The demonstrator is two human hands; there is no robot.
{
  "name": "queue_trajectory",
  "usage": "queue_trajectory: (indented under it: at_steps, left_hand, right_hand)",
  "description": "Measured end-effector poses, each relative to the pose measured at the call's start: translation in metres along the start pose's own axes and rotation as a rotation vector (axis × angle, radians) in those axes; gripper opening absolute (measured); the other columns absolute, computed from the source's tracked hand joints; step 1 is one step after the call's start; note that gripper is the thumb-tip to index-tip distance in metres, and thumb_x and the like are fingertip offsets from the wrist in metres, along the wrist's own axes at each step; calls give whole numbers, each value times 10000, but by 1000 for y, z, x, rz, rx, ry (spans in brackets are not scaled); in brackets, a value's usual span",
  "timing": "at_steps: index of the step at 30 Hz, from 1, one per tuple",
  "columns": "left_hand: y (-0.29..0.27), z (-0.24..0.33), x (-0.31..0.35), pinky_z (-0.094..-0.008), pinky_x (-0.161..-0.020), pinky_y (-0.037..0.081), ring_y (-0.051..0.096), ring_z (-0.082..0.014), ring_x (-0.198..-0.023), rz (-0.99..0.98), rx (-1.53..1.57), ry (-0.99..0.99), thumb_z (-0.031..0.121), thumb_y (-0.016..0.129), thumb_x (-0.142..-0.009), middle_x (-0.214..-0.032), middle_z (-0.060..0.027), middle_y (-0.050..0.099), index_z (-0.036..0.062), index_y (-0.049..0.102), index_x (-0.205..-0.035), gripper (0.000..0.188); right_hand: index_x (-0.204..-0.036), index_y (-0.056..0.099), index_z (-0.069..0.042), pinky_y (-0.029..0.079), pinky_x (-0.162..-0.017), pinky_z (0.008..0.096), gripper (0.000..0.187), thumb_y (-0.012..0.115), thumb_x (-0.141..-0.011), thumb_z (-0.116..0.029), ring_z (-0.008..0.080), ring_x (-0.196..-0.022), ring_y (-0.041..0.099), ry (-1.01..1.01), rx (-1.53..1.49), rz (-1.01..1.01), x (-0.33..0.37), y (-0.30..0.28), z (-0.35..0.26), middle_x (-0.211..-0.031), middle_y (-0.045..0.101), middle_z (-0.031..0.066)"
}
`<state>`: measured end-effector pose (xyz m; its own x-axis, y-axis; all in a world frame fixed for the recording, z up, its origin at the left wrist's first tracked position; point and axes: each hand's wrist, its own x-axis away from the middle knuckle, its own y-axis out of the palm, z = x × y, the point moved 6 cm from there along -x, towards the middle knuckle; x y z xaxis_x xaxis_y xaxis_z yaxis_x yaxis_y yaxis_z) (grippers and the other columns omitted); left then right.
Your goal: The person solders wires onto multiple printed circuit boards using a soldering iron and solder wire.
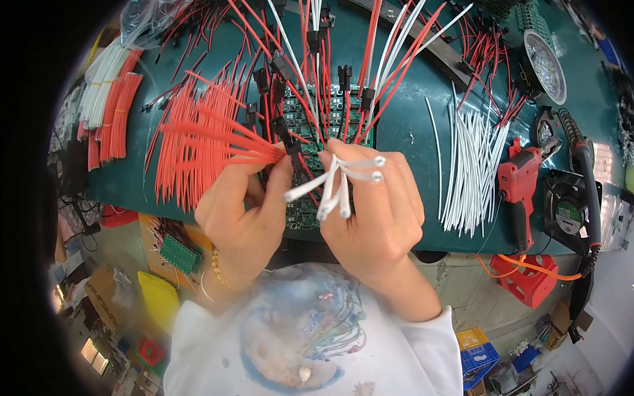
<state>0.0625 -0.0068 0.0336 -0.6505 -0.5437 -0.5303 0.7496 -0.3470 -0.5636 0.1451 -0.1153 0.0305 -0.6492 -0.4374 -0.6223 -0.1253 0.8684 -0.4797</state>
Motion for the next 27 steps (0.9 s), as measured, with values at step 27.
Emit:
queue_trajectory:
  at_steps: [27]
  left_hand:
    - [0,1,-1,-278,-456,429,578,-195,-503,-17,-35,-1,-35,716,-704,-691,-75,622,12,643,-871,188]
  right_hand:
    - [-924,646,73,464,-522,306,297,691,-639,140,258,-600,582,-17,0,-5,2,1,0,-752,618,143]
